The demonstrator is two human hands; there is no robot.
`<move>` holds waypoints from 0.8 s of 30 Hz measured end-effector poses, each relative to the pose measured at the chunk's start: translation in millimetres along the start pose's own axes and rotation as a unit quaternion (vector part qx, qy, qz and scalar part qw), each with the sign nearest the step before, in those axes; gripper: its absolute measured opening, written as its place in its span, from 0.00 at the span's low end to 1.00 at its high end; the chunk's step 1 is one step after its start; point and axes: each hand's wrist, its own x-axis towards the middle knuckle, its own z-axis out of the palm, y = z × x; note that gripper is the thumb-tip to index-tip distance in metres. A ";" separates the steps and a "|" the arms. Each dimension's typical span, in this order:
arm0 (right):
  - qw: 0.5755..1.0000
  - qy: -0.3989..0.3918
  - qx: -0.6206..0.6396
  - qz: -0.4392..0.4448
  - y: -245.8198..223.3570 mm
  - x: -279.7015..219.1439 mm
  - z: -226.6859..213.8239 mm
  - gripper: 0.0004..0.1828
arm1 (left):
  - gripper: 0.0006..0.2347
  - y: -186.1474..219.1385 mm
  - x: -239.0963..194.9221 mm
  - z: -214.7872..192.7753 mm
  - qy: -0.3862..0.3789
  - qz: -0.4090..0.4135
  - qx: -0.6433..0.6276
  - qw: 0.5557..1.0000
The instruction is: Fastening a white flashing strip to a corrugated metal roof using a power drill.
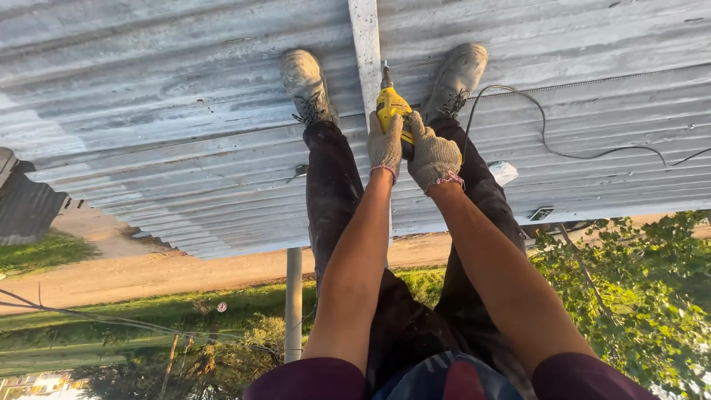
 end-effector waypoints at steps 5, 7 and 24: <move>1.000 0.014 -0.024 0.000 -0.7 1.0 3.4 0.49 | 0.37 16.0 -15.7 -5.9 -0.003 -0.004 -0.018 1.000; 1.000 0.006 -0.013 0.001 -1.2 -0.8 6.6 0.49 | 0.38 12.9 -16.8 -7.7 -0.003 -0.011 0.007 1.000; 1.000 0.019 0.000 -0.004 -1.2 2.9 10.2 0.49 | 0.37 8.9 -7.8 -3.8 0.005 -0.022 -0.058 0.998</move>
